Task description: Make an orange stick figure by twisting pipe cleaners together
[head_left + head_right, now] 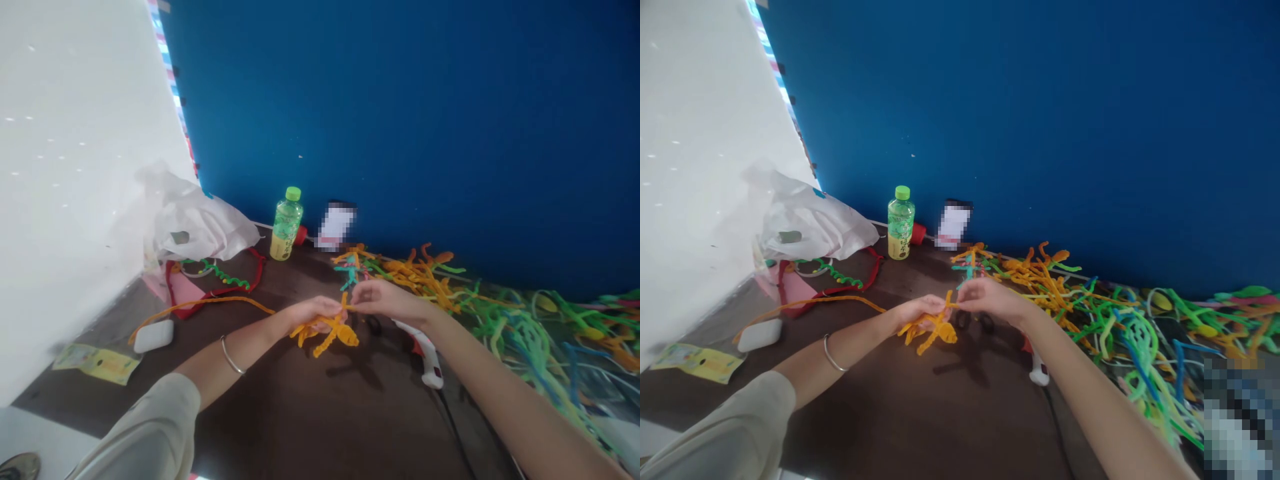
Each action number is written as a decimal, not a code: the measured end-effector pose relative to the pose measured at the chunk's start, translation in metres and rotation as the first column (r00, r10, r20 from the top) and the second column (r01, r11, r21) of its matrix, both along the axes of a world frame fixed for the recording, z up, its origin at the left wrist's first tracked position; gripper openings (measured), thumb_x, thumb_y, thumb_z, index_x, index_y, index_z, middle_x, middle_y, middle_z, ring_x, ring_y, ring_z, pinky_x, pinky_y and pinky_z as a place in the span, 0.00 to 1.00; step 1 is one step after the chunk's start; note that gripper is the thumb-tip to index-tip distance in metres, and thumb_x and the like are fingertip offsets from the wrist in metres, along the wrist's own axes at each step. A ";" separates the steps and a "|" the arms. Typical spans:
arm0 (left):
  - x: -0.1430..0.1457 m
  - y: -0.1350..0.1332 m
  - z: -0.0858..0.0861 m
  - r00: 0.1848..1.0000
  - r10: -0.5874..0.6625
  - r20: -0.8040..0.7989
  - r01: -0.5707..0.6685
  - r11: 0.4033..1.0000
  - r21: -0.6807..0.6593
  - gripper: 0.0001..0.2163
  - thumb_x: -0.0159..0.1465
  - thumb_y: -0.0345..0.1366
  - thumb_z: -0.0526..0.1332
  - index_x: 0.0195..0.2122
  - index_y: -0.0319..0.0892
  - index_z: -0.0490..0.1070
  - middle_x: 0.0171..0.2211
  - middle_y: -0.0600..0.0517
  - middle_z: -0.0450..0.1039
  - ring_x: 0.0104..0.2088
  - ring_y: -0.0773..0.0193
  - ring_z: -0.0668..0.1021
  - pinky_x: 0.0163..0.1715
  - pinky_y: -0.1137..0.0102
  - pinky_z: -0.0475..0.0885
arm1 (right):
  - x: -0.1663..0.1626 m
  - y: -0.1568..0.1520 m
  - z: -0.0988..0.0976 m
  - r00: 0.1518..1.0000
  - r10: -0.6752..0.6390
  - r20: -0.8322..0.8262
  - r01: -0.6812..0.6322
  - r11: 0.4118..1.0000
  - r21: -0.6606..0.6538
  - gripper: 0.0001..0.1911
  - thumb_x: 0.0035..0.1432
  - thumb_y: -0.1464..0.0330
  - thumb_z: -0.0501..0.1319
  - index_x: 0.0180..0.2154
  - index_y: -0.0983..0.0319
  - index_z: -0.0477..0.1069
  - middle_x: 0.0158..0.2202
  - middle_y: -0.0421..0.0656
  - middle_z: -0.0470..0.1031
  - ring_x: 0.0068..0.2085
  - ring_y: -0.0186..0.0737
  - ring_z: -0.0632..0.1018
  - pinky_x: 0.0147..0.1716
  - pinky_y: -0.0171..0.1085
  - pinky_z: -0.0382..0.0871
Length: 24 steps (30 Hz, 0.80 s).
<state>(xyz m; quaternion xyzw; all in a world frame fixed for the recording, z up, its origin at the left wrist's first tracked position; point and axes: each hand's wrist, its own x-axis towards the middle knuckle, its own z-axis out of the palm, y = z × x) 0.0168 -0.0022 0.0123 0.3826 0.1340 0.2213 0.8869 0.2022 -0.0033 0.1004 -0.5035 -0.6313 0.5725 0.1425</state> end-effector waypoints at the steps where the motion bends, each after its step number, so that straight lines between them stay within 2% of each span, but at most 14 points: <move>1: -0.001 0.000 0.001 1.000 -0.030 -0.004 0.030 1.000 0.001 0.16 0.47 0.42 0.66 0.28 0.32 0.68 0.22 0.51 0.66 0.11 0.79 0.59 0.11 0.77 0.46 | 0.000 0.003 0.001 0.999 0.052 0.000 -0.052 0.998 -0.021 0.14 0.41 0.63 0.66 0.28 0.64 0.67 0.30 0.41 0.72 0.33 0.35 0.73 0.35 0.34 0.64; 4: -0.002 -0.001 0.003 0.994 -0.107 0.001 0.107 0.994 0.021 0.14 0.47 0.40 0.65 0.26 0.32 0.69 0.20 0.51 0.67 0.11 0.78 0.59 0.11 0.77 0.46 | -0.004 0.014 0.002 0.983 0.182 0.014 -0.180 0.979 -0.098 0.14 0.39 0.64 0.66 0.25 0.64 0.64 0.26 0.39 0.71 0.30 0.33 0.72 0.31 0.32 0.62; 9: -0.001 0.001 0.001 0.981 -0.190 -0.042 0.193 0.978 0.078 0.11 0.48 0.37 0.64 0.25 0.31 0.71 0.15 0.52 0.65 0.10 0.77 0.58 0.11 0.77 0.47 | -0.019 0.031 0.007 0.917 0.385 0.106 -0.358 0.911 -0.205 0.13 0.38 0.67 0.65 0.24 0.63 0.61 0.24 0.37 0.70 0.28 0.32 0.72 0.27 0.30 0.61; 15: 0.001 0.005 0.001 0.961 -0.239 -0.143 0.255 0.961 0.110 0.09 0.49 0.35 0.63 0.26 0.32 0.73 0.14 0.54 0.63 0.10 0.77 0.58 0.11 0.76 0.45 | -0.041 0.048 0.017 0.725 0.588 0.359 -0.518 0.809 -0.279 0.11 0.36 0.68 0.63 0.25 0.63 0.63 0.24 0.38 0.72 0.28 0.35 0.73 0.26 0.31 0.61; 20: 0.001 0.007 0.002 0.964 -0.170 -0.205 0.196 0.975 0.110 0.09 0.49 0.36 0.63 0.25 0.32 0.74 0.14 0.54 0.63 0.09 0.79 0.55 0.10 0.76 0.44 | -0.053 0.048 0.020 0.606 0.530 0.593 -0.538 0.823 -0.186 0.09 0.35 0.70 0.62 0.26 0.64 0.67 0.25 0.40 0.74 0.28 0.36 0.73 0.24 0.30 0.60; 24: 0.002 0.007 0.003 0.971 -0.107 -0.213 0.131 0.986 0.102 0.08 0.48 0.34 0.63 0.25 0.32 0.73 0.13 0.55 0.62 0.09 0.79 0.55 0.10 0.76 0.43 | -0.056 0.035 0.020 0.634 0.395 0.664 -0.514 0.858 -0.020 0.07 0.36 0.75 0.59 0.24 0.63 0.68 0.24 0.40 0.74 0.26 0.36 0.72 0.22 0.30 0.58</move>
